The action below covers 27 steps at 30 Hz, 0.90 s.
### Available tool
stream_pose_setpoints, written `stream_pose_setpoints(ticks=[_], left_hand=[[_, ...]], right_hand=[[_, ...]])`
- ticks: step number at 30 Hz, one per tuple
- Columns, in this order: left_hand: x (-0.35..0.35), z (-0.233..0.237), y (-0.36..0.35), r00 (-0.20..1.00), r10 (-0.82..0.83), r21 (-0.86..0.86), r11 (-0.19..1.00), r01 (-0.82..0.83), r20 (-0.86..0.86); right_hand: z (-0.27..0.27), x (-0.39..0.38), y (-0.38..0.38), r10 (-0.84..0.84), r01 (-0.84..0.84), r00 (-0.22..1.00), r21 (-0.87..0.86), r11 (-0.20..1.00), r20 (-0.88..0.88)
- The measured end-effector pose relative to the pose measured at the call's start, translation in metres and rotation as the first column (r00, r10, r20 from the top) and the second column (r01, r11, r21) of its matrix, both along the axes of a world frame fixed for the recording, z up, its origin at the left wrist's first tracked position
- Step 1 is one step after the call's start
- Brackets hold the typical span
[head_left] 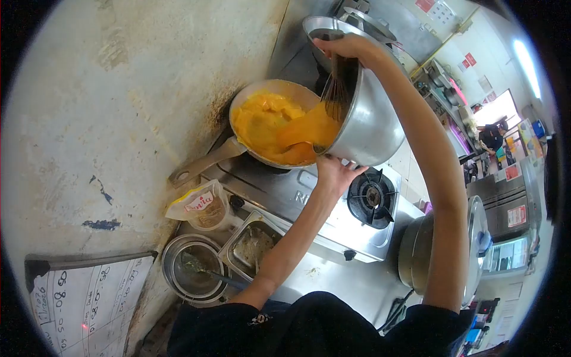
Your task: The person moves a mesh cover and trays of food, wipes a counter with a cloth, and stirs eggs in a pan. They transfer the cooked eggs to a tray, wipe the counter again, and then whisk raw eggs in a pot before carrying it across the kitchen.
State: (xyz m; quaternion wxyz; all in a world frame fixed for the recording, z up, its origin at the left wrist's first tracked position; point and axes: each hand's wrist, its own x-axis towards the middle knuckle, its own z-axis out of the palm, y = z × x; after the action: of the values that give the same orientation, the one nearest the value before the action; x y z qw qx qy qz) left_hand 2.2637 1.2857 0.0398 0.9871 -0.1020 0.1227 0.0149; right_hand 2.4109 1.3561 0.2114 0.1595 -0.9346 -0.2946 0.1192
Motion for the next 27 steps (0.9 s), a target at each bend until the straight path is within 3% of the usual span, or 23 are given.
stream_pose_setpoints(ticks=[1, 2, 4, 5, 7, 9, 11, 13, 14, 16, 19, 21, 23, 24, 26, 27], left_hand=[[0.004, -0.002, -0.002, 0.995, 0.036, -0.039, 0.999, -0.033, 0.091], [0.009, -0.004, -0.003, 0.981, 0.075, -0.08, 0.995, -0.062, 0.181], [0.019, -0.003, -0.004, 0.962, 0.096, -0.117, 0.991, -0.067, 0.254], [0.022, -0.003, -0.005, 0.94, 0.116, -0.153, 0.986, -0.069, 0.322], [0.028, 0.004, -0.003, 0.927, 0.136, -0.162, 0.983, -0.083, 0.349], [0.03, 0.014, -0.001, 0.914, 0.154, -0.17, 0.981, -0.095, 0.375], [0.03, 0.024, 0.005, 0.873, 0.223, -0.297, 0.95, -0.096, 0.434], [0.028, 0.034, 0.012, 0.864, 0.236, -0.361, 0.93, -0.068, 0.444], [0.028, 0.036, 0.014, 0.856, 0.252, -0.425, 0.904, -0.042, 0.452], [0.035, 0.025, 0.016, 0.798, 0.277, -0.356, 0.931, -0.085, 0.535], [0.033, 0.03, 0.017, 0.709, 0.299, -0.275, 0.949, -0.153, 0.638], [0.028, 0.04, 0.02, 0.683, 0.303, -0.25, 0.952, -0.178, 0.665], [0.025, 0.044, 0.022, 0.877, 0.304, -0.276, 0.938, -0.209, 0.372], [0.025, 0.041, 0.024, 0.876, 0.3, -0.269, 0.941, -0.206, 0.377], [0.028, 0.029, 0.029, 0.803, 0.243, -0.503, 0.86, 0.081, 0.545], [0.028, 0.028, 0.032, 0.803, 0.234, -0.498, 0.863, 0.088, 0.548]], right_hand=[[-0.001, -0.001, 0.009, 0.007, 0.001, 0.994, -0.075, 0.997, 0.106], [-0.002, 0.0, 0.019, 0.008, 0.0, 0.994, -0.077, 0.997, 0.106], [-0.004, 0.005, 0.039, 0.175, -0.129, 0.96, -0.208, 0.97, 0.22], [-0.003, 0.004, 0.047, 0.175, -0.128, 0.96, -0.21, 0.969, 0.219], [0.005, -0.005, 0.066, 0.34, -0.238, 0.914, -0.386, 0.891, 0.222], [-0.007, 0.005, 0.093, 0.339, -0.195, 0.9, -0.442, 0.876, 0.276], [-0.008, -0.001, 0.111, 0.34, -0.148, 0.881, -0.492, 0.858, 0.329], [0.014, -0.029, 0.117, 0.469, -0.294, 0.851, -0.523, 0.8, 0.238], [0.027, -0.048, 0.112, 0.468, -0.294, 0.851, -0.522, 0.801, 0.239], [0.046, -0.08, 0.103, 0.295, -0.122, 0.923, -0.539, 0.833, 0.248], [0.021, -0.072, 0.127, 0.397, -0.212, 0.822, -0.428, 0.879, 0.409], [0.027, -0.071, 0.123, 0.376, -0.183, 0.836, -0.443, 0.878, 0.399], [0.036, -0.08, 0.117, 0.338, -0.14, 0.869, -0.474, 0.869, 0.362], [0.039, -0.081, 0.115, 0.316, -0.119, 0.884, -0.489, 0.864, 0.343], [0.046, -0.079, 0.106, 0.284, -0.089, 0.9, -0.497, 0.863, 0.331], [0.048, -0.071, 0.098, 0.227, -0.07, 0.909, -0.409, 0.91, 0.349]])
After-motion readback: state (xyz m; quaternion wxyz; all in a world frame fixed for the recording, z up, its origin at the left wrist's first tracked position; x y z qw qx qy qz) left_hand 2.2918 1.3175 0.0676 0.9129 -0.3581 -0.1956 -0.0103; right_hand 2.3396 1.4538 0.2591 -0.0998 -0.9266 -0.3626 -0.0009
